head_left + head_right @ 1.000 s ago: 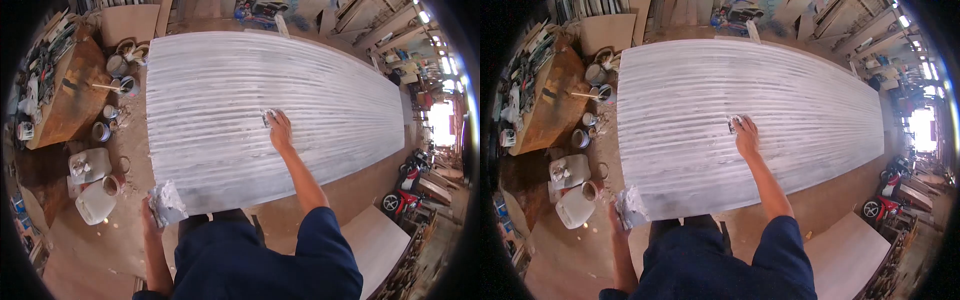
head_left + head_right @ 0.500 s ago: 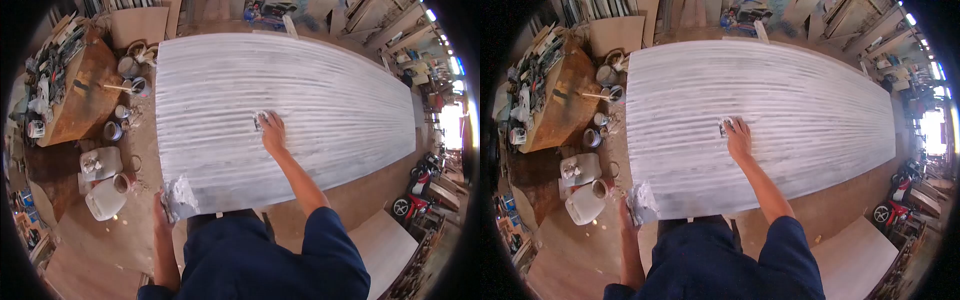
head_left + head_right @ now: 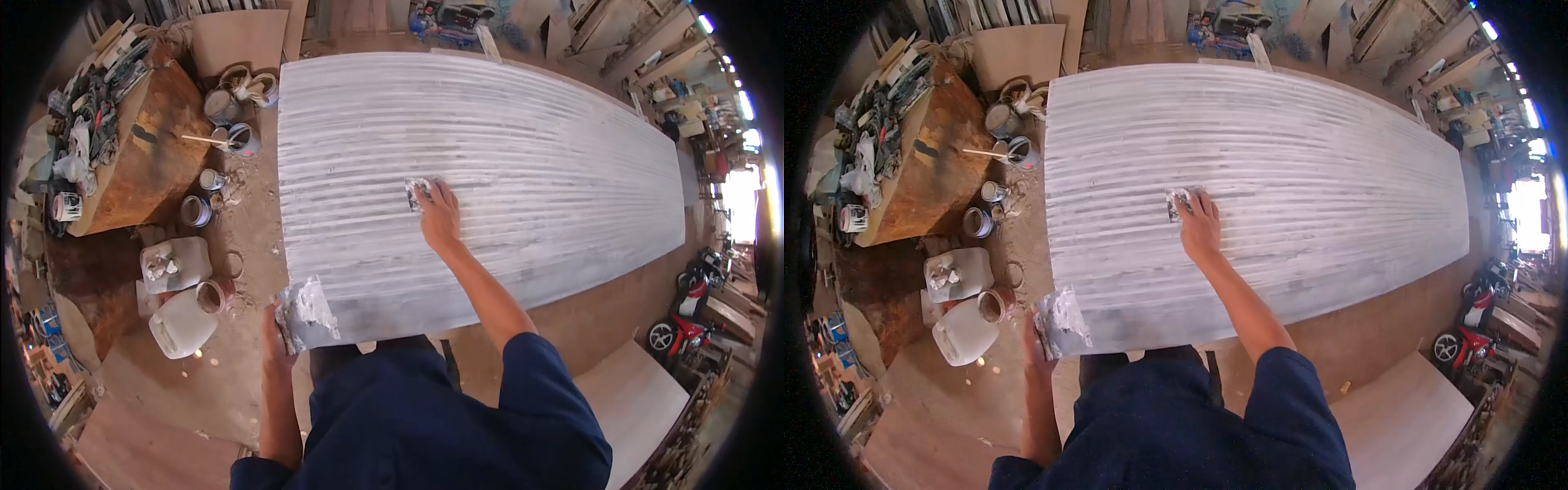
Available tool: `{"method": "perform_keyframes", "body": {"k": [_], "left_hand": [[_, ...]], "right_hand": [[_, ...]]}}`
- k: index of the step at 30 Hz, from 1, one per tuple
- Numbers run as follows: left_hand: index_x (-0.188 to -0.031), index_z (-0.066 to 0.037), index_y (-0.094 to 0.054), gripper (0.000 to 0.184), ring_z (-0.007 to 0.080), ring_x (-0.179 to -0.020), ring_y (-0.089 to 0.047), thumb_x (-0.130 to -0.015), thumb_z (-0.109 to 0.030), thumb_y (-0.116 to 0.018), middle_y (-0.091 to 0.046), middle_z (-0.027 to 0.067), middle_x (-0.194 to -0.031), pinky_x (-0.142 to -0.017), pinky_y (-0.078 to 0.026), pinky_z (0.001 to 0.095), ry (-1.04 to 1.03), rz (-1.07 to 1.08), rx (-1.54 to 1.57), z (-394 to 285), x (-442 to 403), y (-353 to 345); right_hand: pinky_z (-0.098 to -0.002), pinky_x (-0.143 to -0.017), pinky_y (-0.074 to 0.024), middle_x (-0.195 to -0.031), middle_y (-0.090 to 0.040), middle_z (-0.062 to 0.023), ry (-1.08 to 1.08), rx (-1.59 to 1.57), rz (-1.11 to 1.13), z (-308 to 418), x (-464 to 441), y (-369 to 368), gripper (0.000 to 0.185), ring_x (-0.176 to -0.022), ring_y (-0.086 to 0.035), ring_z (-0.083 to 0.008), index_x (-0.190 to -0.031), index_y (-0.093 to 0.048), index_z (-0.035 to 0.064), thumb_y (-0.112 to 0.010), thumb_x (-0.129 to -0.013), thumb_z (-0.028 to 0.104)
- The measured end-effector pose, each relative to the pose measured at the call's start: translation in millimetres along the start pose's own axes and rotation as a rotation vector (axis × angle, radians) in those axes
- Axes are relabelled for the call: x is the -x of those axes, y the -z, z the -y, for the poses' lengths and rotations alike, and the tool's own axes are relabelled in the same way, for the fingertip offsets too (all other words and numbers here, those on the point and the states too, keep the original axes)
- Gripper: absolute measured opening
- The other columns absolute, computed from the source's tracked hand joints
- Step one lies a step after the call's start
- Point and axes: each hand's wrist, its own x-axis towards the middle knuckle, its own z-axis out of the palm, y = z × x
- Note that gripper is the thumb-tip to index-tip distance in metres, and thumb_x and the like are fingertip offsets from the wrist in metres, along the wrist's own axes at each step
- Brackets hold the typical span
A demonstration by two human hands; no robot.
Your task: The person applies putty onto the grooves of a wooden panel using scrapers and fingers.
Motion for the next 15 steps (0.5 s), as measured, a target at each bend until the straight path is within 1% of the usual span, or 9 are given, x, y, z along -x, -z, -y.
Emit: {"method": "perform_keyframes", "body": {"k": [2,4,5,6,7,9,13,15], "left_hand": [[-0.114,-0.003,-0.061,0.041,0.0207,-0.087,-0.066,-0.093,-0.036,-0.047,-0.067,0.0076,-0.099,-0.078,-0.053,0.0351,0.019,0.056,-0.012,-10.8,-2.0,5.3],[-0.114,-0.003,-0.061,0.042,0.0206,-0.086,-0.066,-0.093,-0.036,-0.047,-0.068,0.0081,-0.099,-0.078,-0.053,0.0348,-0.039,0.015,-0.028,-21.4,-1.3,4.4],[-0.114,-0.003,-0.061,0.042,0.0206,-0.086,-0.066,-0.093,-0.036,-0.047,-0.068,0.0081,-0.099,-0.078,-0.053,0.0348,-0.048,0.019,-0.018,-27.8,-6.8,8.3],[-0.113,-0.003,-0.061,0.042,0.0205,-0.086,-0.066,-0.093,-0.036,-0.047,-0.068,0.0083,-0.098,-0.078,-0.053,0.0346,-0.002,0.033,-0.03,-32.5,-7.4,17.0],[-0.112,-0.002,-0.061,0.042,0.0205,-0.085,-0.066,-0.093,-0.037,-0.047,-0.068,0.0085,-0.098,-0.078,-0.053,0.0343,0.048,0.044,-0.046,-36.4,-6.1,27.8],[-0.112,-0.002,-0.061,0.042,0.0205,-0.085,-0.066,-0.093,-0.037,-0.047,-0.067,0.0086,-0.098,-0.078,-0.053,0.0342,0.048,0.024,-0.041,-45.7,-8.4,46.3],[-0.111,-0.002,-0.06,0.042,0.0206,-0.085,-0.066,-0.093,-0.038,-0.047,-0.067,0.0087,-0.097,-0.078,-0.053,0.0342,0.044,-0.027,0.006,-63.4,-9.2,65.5],[-0.11,-0.002,-0.06,0.042,0.0206,-0.085,-0.066,-0.093,-0.038,-0.047,-0.067,0.0085,-0.097,-0.078,-0.053,0.0345,0.075,-0.026,-0.008,-73.3,-6.2,80.0]], "right_hand": [[-0.0438,-0.105,-0.0342,-0.132,-0.05,-0.0102,-0.005,0.047,-0.002,7.2,0.1,-1.4,0.048,-0.128,-0.04,-0.0311,-0.125,-0.06,0.0095,-0.057,-0.078,-0.002],[-0.0442,-0.106,-0.0334,-0.134,-0.049,-0.0106,-0.006,0.052,0.004,17.4,-8.7,-0.6,0.05,-0.129,-0.039,-0.0311,-0.126,-0.059,0.01,-0.058,-0.078,-0.002],[-0.0443,-0.106,-0.0328,-0.134,-0.049,-0.0092,0.006,0.038,-0.017,23.7,-14.6,-3.0,0.049,-0.13,-0.038,-0.0309,-0.125,-0.06,0.0121,-0.057,-0.078,-0.001],[-0.0443,-0.107,-0.0322,-0.134,-0.05,-0.0078,0.016,0.02,-0.022,30.7,-12.8,-6.9,0.048,-0.131,-0.037,-0.0307,-0.124,-0.061,0.0143,-0.056,-0.079,0.0],[-0.0443,-0.107,-0.0322,-0.134,-0.05,-0.0078,0.019,0.018,-0.006,36.1,-8.6,-11.4,0.048,-0.131,-0.037,-0.0307,-0.124,-0.061,0.0143,-0.056,-0.079,0.0],[-0.0446,-0.108,-0.0316,-0.135,-0.048,-0.0083,-0.039,0.098,0.012,46.3,-7.4,-15.6,0.049,-0.131,-0.037,-0.0308,-0.125,-0.061,0.0145,-0.056,-0.078,-0.001],[-0.0448,-0.108,-0.0314,-0.136,-0.047,-0.0082,-0.036,0.075,0.056,66.2,-12.5,-17.7,0.05,-0.131,-0.037,-0.0308,-0.125,-0.06,0.0146,-0.056,-0.078,-0.002],[-0.0452,-0.108,-0.0317,-0.136,-0.047,-0.0088,-0.037,0.058,0.014,79.5,-14.6,-33.0,0.051,-0.131,-0.037,-0.0313,-0.126,-0.06,0.014,-0.056,-0.078,-0.002]]}}
